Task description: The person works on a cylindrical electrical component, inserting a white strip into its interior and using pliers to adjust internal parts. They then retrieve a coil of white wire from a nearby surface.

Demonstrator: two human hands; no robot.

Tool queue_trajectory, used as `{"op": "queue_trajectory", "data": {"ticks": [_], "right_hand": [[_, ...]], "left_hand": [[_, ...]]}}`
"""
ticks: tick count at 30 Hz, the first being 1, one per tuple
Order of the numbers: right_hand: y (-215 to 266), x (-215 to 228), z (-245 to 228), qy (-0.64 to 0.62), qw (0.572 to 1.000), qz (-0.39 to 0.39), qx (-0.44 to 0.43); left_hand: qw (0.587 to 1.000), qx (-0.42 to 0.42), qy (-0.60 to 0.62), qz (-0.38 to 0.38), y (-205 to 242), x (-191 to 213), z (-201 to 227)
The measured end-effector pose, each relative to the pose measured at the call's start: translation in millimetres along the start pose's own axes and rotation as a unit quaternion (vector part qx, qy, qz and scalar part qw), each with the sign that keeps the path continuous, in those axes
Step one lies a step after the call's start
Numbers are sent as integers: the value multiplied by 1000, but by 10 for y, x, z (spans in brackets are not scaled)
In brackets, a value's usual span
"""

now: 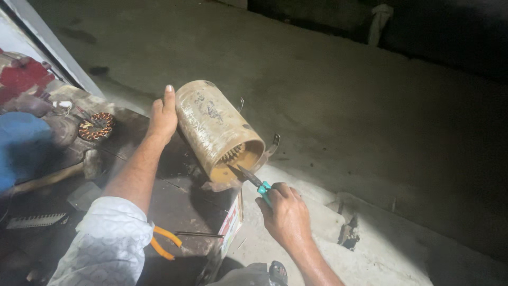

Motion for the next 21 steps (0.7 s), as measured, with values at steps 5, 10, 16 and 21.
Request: {"op": "queue_trajectory", "data": {"ticks": [5,10,16,21], "right_hand": [[90,-68,-90,10,1000,-2,-19],[99,-119,-63,5,999,-15,-44],[27,-93,110,-14,998,-38,-45],[-122,70,315,-35,998,-55,-1]], "left_hand": [[1000,-13,1,7,87,73,90],[1000,-8,17,24,258,144,221],[997,-7,-37,72,439,312,271],[992,6,-46,119,577,354,285]]}}
Point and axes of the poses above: each hand's wrist, its own y-axis away from the middle knuckle, its own x-axis out of the back of the hand, z = x × y, the point moved 7 cm from there along -y, towards the middle knuckle, and after that the axes turned 12 degrees about -x, right-handed, at the moved point
